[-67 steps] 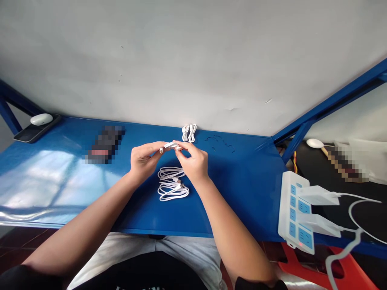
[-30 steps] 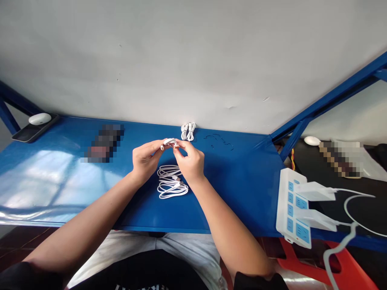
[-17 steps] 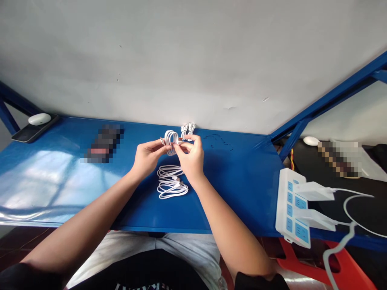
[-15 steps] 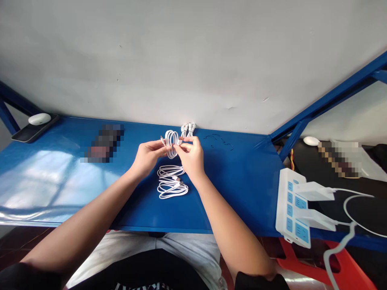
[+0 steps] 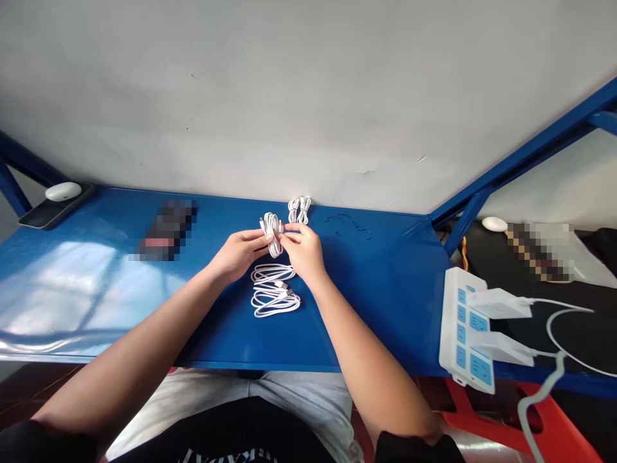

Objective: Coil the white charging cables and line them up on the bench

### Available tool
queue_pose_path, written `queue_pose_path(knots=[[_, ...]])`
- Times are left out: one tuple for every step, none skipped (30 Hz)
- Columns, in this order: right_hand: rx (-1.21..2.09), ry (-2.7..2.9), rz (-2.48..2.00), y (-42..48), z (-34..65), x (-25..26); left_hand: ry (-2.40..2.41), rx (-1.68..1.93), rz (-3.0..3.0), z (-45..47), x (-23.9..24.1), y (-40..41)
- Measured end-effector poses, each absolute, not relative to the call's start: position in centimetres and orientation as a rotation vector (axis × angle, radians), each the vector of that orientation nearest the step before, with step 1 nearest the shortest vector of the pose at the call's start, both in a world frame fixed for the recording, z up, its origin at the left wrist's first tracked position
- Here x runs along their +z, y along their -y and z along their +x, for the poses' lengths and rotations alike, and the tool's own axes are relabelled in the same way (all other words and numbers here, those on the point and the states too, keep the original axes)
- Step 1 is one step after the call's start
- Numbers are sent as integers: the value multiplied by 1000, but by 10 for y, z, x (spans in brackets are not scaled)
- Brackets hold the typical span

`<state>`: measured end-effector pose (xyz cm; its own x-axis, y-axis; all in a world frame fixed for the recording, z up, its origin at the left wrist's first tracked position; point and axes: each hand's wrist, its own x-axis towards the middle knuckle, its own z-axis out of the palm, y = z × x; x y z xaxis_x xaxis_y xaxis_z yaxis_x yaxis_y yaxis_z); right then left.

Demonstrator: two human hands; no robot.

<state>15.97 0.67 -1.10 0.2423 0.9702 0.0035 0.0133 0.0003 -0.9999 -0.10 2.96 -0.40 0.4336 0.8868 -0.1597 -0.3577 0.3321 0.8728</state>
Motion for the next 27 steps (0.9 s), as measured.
queue_pose_path(knots=[[1002,1035,-1331,-6,159,-10,-710,880,852,-1,-3,-29],[977,1042,-1339,-5,159,-9,-697,850,826,0,-3,-29],[949,1056,-1345,-5,159,-8,-686,828,800,0,-3,-28],[921,1072,-1348,-4,159,-7,-678,815,774,0,-2,-28],[895,1088,-1346,-4,159,-7,-674,810,750,0,-2,-28],[873,1106,-1342,-4,159,-7,-674,809,730,0,-2,-28],[856,1122,-1336,-3,159,-7,-678,808,713,1,-2,-28],[841,1136,-1333,-3,159,-7,-683,804,696,1,-2,-27],[825,1150,-1339,-3,158,-7,-690,800,678,1,-2,-27],[802,1169,-1357,-3,158,-7,-700,792,656,1,-2,-27],[768,1195,-1384,-2,158,-7,-712,782,632,1,-2,-28],[723,1230,-1412,-2,158,-7,-722,769,609,1,-2,-28],[674,1272,-1435,-1,158,-6,-731,757,591,1,-2,-29],[629,1314,-1447,-1,158,-5,-738,749,581,0,-2,-30],[590,1352,-1449,-2,160,-4,-740,749,579,-1,-2,-31],[561,1380,-1444,-3,162,-4,-740,757,581,-1,-2,-32],[534,1399,-1438,-5,167,-3,-737,769,583,-2,-1,-33],[494,1404,-1440,-8,174,-3,-735,782,582,-3,0,-33],[435,1400,-1457,-11,183,-3,-734,793,574,-3,1,-34],[343,1388,-1489,-15,194,-3,-734,798,561,-4,3,-34],[223,1359,-1541,-20,206,-4,-737,800,544,-4,6,-34],[103,1321,-1621,-24,219,-5,-740,801,527,-4,8,-34],[17,1279,-1729,-27,231,-7,-742,803,516,-4,11,-33],[-29,1217,-1852,-30,242,-9,-741,808,514,-5,13,-32],[-27,1157,-1975,-32,250,-12,-734,813,523,-5,14,-32],[-6,1118,-2084,-34,257,-15,-722,816,540,-5,15,-31],[21,1092,-2174,-34,260,-17,-708,815,562,-5,15,-31]])
